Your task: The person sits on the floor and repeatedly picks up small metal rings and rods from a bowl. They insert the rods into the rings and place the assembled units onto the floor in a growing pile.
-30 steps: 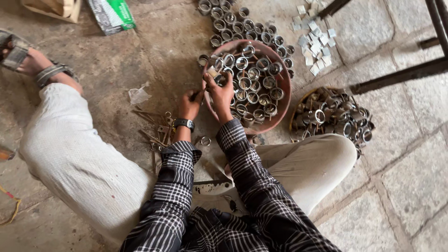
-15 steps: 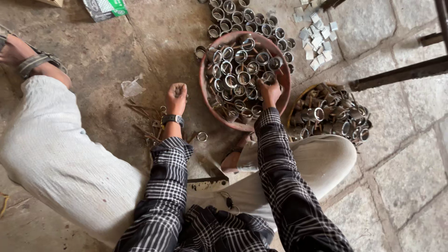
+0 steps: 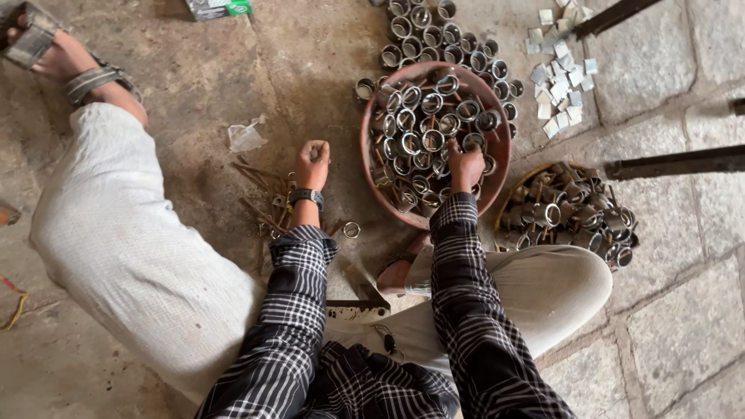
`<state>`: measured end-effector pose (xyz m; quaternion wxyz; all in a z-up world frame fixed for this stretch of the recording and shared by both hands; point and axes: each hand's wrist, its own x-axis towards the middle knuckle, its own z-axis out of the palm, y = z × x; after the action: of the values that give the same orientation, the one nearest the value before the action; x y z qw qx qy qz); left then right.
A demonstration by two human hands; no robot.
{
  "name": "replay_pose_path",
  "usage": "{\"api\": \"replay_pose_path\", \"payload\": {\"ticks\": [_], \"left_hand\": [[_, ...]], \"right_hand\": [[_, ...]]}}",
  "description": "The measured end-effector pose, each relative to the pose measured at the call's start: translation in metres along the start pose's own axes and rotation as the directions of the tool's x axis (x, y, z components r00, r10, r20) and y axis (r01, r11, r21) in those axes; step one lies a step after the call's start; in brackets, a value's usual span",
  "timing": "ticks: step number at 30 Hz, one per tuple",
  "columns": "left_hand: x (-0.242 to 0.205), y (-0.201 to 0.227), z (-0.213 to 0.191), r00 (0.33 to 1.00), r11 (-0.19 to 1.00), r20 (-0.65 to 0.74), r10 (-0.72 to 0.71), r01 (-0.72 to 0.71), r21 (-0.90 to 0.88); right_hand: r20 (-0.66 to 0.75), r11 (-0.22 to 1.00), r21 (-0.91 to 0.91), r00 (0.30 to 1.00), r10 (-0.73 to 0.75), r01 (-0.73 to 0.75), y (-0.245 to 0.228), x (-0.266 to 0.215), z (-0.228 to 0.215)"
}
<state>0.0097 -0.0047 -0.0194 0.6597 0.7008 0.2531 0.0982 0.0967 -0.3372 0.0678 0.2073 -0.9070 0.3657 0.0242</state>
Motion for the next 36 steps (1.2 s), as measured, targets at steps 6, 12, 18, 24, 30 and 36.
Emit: {"api": "replay_pose_path", "payload": {"ticks": [6, 12, 18, 24, 30, 36], "left_hand": [[-0.003, 0.000, 0.006, 0.998, 0.979, -0.050, 0.028, -0.017, 0.204], [-0.009, -0.007, 0.033, 0.996, 0.992, 0.070, 0.049, -0.057, 0.115], [-0.001, -0.003, 0.081, 0.930, 0.814, -0.005, 0.368, -0.319, 0.486], [0.023, -0.005, 0.095, 0.960, 0.860, 0.259, 0.110, -0.222, 0.459], [0.033, 0.014, 0.051, 0.974, 0.937, 0.103, 0.204, -0.224, 0.269], [0.106, 0.042, -0.075, 0.943, 0.880, -0.057, 0.329, -0.284, 0.380]], "right_hand": [[-0.114, 0.996, -0.090, 0.993, -0.013, 0.002, -0.005, 0.018, -0.016], [0.132, 0.937, 0.148, 0.945, 0.299, -0.317, -0.002, 0.056, -0.077], [-0.013, 0.914, 0.377, 0.986, 0.165, -0.148, 0.048, 0.060, -0.079], [-0.125, 0.940, 0.338, 0.987, 0.097, -0.049, 0.060, 0.053, -0.053], [-0.309, 0.964, 0.210, 0.947, -0.091, 0.162, 0.033, 0.092, -0.032], [-0.040, 0.815, 0.364, 0.882, -0.470, 0.451, -0.065, 0.062, 0.041]]}}
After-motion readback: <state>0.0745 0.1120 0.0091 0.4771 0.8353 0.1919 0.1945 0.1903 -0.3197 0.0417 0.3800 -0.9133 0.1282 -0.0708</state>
